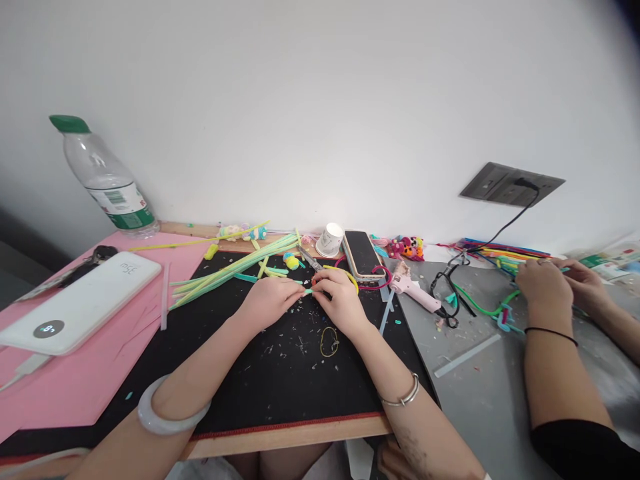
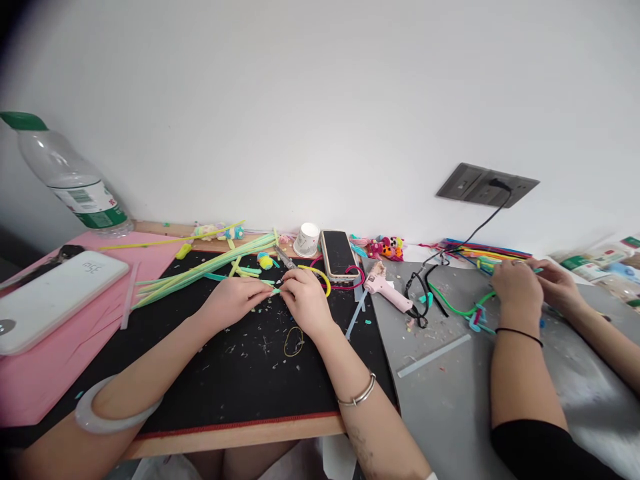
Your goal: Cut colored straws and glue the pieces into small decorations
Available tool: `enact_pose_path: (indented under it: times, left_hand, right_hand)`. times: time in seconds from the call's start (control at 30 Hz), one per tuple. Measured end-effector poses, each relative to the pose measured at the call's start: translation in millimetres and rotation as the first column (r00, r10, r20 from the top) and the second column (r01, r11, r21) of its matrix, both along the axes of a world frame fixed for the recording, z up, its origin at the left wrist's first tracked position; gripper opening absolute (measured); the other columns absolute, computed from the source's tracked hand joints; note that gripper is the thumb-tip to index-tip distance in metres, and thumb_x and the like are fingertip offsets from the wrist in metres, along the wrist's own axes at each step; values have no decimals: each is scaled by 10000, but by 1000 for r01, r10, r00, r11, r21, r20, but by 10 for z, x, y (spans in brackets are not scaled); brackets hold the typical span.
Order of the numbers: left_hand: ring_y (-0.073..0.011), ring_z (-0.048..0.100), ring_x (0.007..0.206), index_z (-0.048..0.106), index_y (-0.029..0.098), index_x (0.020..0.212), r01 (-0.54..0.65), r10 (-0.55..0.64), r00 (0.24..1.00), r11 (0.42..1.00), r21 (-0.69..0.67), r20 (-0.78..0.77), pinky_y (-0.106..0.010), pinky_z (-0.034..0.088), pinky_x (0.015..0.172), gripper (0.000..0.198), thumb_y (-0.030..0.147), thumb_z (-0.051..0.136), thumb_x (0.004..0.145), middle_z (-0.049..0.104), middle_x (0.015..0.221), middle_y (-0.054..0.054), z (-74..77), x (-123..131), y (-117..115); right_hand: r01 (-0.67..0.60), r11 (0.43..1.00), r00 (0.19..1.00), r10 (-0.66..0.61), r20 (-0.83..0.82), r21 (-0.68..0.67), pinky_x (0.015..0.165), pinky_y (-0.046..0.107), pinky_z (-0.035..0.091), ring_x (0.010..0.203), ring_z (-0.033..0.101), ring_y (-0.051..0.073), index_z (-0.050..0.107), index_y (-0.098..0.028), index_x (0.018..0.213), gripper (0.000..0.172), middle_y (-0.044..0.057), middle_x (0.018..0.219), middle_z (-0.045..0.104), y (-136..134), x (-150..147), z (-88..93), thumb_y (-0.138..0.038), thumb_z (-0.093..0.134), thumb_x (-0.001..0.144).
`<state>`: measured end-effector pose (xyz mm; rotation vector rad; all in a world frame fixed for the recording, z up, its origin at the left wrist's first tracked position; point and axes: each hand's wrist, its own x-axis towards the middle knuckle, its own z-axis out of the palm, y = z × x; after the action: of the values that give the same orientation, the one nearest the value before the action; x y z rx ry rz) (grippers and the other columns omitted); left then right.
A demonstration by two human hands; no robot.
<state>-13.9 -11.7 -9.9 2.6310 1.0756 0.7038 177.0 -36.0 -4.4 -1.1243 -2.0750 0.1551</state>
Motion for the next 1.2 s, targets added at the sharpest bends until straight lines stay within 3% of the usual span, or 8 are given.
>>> enact_pose_path:
  times: [0.47,0.77,0.93,1.1,1.2]
  left_hand:
    - [-202,644,810,684,193,893,-44,43,999,998,-40,-10,-286,431,701,239,282,463,910,719,885,-41,40,5,-4]
    - [-183,633,758,679,178,837,-58,58,998,998,12,-6,-266,417,652,253,265,455,914,707,810,-34,55,24,-13]
    - [-177,639,774,686,196,866,-69,70,997,998,-13,25,-262,421,666,251,290,458,916,715,839,-25,49,24,-6]
    - [-185,645,807,697,207,883,-97,99,994,994,-48,46,-268,434,713,252,330,478,904,724,863,-20,36,-8,19]
    - [-187,648,835,697,215,895,-129,133,989,990,-56,62,-267,442,725,264,330,460,910,726,908,-21,30,-21,36]
  right_hand:
    - [21,998,999,-22,-24,-58,868,372,454,954,566,206,658,-208,795,129,51,959,649,7,42,30,-90,605,783]
    - [-34,998,999,32,-40,-48,832,362,451,918,564,199,623,-197,707,156,57,944,648,32,72,-6,-95,566,811]
    - [-4,998,998,0,-56,-62,822,360,455,912,561,201,610,-197,677,171,56,923,649,22,69,23,-111,565,818]
    - [12,996,997,-19,-77,-85,854,364,457,939,574,202,634,-200,713,131,52,930,650,22,82,15,-111,595,801]
    - [23,994,997,-32,-77,-104,896,374,452,983,574,211,667,-213,850,118,55,992,650,24,105,14,-125,628,781]
